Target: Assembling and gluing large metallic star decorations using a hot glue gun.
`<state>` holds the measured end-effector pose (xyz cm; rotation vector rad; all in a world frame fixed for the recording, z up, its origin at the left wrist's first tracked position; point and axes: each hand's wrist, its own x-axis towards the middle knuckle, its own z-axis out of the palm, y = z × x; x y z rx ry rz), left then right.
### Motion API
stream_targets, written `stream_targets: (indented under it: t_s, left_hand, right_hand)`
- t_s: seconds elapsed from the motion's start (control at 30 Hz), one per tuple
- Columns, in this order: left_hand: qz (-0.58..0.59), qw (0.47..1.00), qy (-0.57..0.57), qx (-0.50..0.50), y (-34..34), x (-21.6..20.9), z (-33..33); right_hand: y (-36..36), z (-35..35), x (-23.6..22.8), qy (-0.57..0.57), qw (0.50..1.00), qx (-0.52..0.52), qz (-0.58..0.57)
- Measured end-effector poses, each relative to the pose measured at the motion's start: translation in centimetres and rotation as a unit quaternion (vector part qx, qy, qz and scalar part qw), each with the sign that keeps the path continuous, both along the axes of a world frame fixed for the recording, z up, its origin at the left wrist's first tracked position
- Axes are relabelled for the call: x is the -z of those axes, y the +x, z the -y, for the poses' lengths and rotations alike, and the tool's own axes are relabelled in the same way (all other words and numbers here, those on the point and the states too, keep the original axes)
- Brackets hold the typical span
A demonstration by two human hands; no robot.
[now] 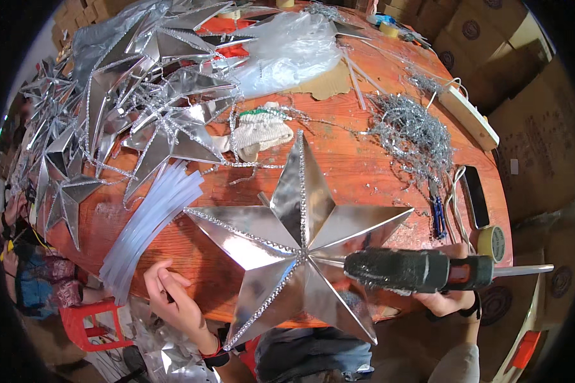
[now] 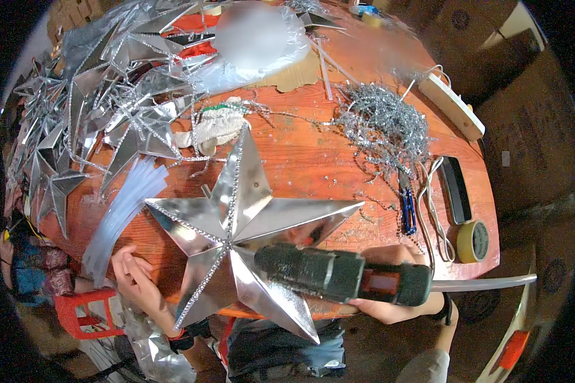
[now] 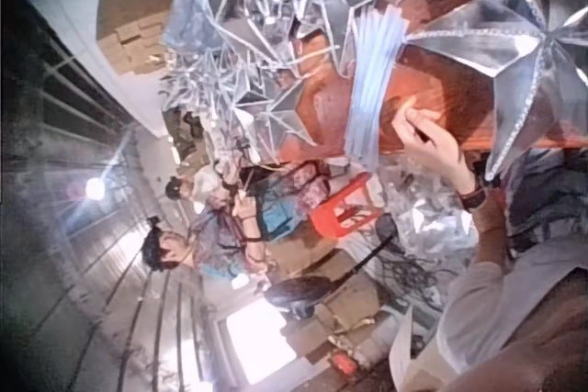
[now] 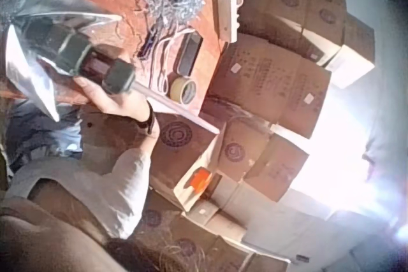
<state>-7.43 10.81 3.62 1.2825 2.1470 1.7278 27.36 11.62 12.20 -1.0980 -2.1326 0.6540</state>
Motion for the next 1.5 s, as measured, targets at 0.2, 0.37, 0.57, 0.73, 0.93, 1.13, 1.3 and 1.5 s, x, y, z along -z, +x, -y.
stream_targets:
  t_s: [0.2,0.37,0.57,0.73,0.93,1.13,1.3,1.5]
  left_hand:
    - [0.002,0.999,0.031,-0.005,0.5,0.5,-0.3]
    - [-0.001,1.000,0.023,-0.013,0.5,0.4,-0.4]
    - [-0.024,0.999,0.029,-0.023,-0.3,0.6,0.0]
    - [-0.019,0.999,0.029,-0.017,0.2,0.2,-0.3]
    - [-0.010,0.998,0.057,-0.012,0.2,0.6,-0.3]
    - [-0.006,0.999,0.021,-0.039,-0.4,0.6,0.4]
    - [-0.012,1.000,0.026,-0.006,0.5,0.1,-0.8]
    - [-0.027,0.999,0.011,-0.021,-0.7,0.7,-0.1]
  right_hand:
    - [0.4,-0.1,0.9,0.001,1.000,0.004,0.012]
    - [0.9,0.0,1.9,-0.028,0.999,-0.021,0.006]
    - [-0.3,-0.4,2.2,-0.087,0.995,-0.026,-0.031]
    - [-0.4,-0.4,2.0,-0.046,0.998,-0.024,-0.023]
    - [-0.2,-0.7,0.9,0.005,0.998,-0.049,0.032]
    - [-0.4,-0.5,-0.6,-0.131,0.987,-0.056,0.078]
    - [1.9,2.6,-2.2,-0.171,0.973,-0.076,0.138]
    - [0.3,3.5,-0.9,-0.077,0.987,0.087,0.107]
